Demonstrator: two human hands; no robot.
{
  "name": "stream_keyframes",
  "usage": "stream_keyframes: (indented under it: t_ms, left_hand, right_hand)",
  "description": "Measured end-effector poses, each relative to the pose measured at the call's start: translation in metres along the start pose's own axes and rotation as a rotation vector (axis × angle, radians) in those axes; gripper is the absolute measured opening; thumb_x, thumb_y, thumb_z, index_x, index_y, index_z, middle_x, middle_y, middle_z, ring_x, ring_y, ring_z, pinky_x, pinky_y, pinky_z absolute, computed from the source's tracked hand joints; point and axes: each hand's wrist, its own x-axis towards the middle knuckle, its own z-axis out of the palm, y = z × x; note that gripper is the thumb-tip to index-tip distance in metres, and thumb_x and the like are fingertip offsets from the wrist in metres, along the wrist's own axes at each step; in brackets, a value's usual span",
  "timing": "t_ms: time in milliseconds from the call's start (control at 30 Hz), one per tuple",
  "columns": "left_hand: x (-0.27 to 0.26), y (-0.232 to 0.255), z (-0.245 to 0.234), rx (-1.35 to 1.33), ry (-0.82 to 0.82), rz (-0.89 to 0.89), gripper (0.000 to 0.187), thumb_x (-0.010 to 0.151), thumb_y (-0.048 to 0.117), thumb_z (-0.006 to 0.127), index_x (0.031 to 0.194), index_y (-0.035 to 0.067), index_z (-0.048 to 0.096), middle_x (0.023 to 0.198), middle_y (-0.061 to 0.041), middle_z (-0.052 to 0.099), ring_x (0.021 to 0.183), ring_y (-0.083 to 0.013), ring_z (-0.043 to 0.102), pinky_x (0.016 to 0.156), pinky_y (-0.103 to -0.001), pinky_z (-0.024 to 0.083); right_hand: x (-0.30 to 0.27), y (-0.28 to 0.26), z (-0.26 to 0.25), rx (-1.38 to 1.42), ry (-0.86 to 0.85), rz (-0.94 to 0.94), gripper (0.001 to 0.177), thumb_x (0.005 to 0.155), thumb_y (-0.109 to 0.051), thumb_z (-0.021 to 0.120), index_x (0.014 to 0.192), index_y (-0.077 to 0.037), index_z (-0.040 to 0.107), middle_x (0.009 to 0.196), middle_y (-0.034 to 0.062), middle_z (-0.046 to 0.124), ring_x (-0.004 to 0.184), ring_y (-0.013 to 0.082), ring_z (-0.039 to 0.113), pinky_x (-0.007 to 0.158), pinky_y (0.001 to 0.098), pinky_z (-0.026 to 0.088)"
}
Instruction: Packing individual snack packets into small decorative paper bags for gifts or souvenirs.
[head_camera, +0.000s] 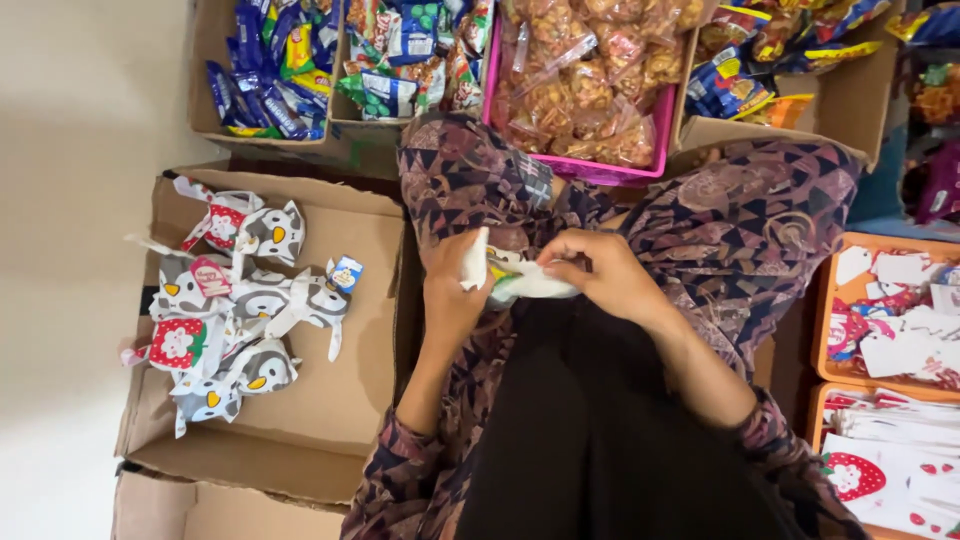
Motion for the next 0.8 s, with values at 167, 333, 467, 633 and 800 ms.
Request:
stream_keyframes:
  t_ms: [167,333,467,633,800]
  left_hand:
    - [0.007,0.032,-0.007,0.058,-0.091,0.186,0.031,0.077,0.007,0.074,0.108,0.014,0.072,0.126,-0.005,0.067,0.129,-0.0317,0.057,0.113,-0.045,0.041]
    - [0.013,0.075,-0.012,-0.258,-0.113,0.319,0.018,0.101,0.011,0.056,0.107,0.010,0.073,0.117,-0.012,0.072,0.122,-0.0390,0.064,0.110,-0.047,0.046]
    - [0.012,0.069,0.015,-0.279,-0.167,0.174,0.037,0.095,0.035,0.065,0.125,0.015,0.070,0.102,-0.009,0.074,0.097,-0.0284,0.071,0.092,-0.037,0.055]
    - [0.014,0.064,0.051,-0.127,-0.337,0.227,0.019,0.089,0.029,0.080,0.092,0.011,0.073,0.072,-0.008,0.067,0.070,-0.0324,0.066,0.070,-0.039,0.057]
    - [0.022,0.131,0.041,-0.187,-0.487,0.176,0.026,0.095,0.023,0.076,0.080,0.005,0.065,0.069,-0.014,0.063,0.069,-0.0277,0.065,0.071,-0.037,0.051]
  right_hand:
    - [0.005,-0.026,-0.005,0.214,0.111,-0.054,0.010,0.090,-0.007,0.078,0.100,-0.009,0.078,0.082,0.0022,0.068,0.078,0.0112,0.061,0.074,0.0259,0.052]
    - [0.002,-0.010,-0.005,0.285,0.220,-0.074,0.012,0.095,-0.004,0.072,0.107,-0.004,0.076,0.087,0.0054,0.061,0.082,0.0135,0.058,0.076,0.0270,0.050]
    - [-0.003,-0.018,-0.009,0.372,0.248,-0.111,0.011,0.093,-0.003,0.074,0.104,-0.003,0.077,0.090,0.0078,0.067,0.085,0.0156,0.064,0.081,0.0313,0.053]
    - [-0.011,-0.019,-0.035,0.448,0.456,-0.114,0.008,0.089,-0.004,0.080,0.096,-0.004,0.078,0.087,0.0075,0.069,0.082,0.0136,0.065,0.078,0.0297,0.055]
    - [-0.046,0.029,-0.074,0.770,0.657,-0.007,0.016,0.088,0.000,0.078,0.104,0.001,0.073,0.086,0.0032,0.069,0.078,0.0081,0.070,0.067,0.0182,0.056]
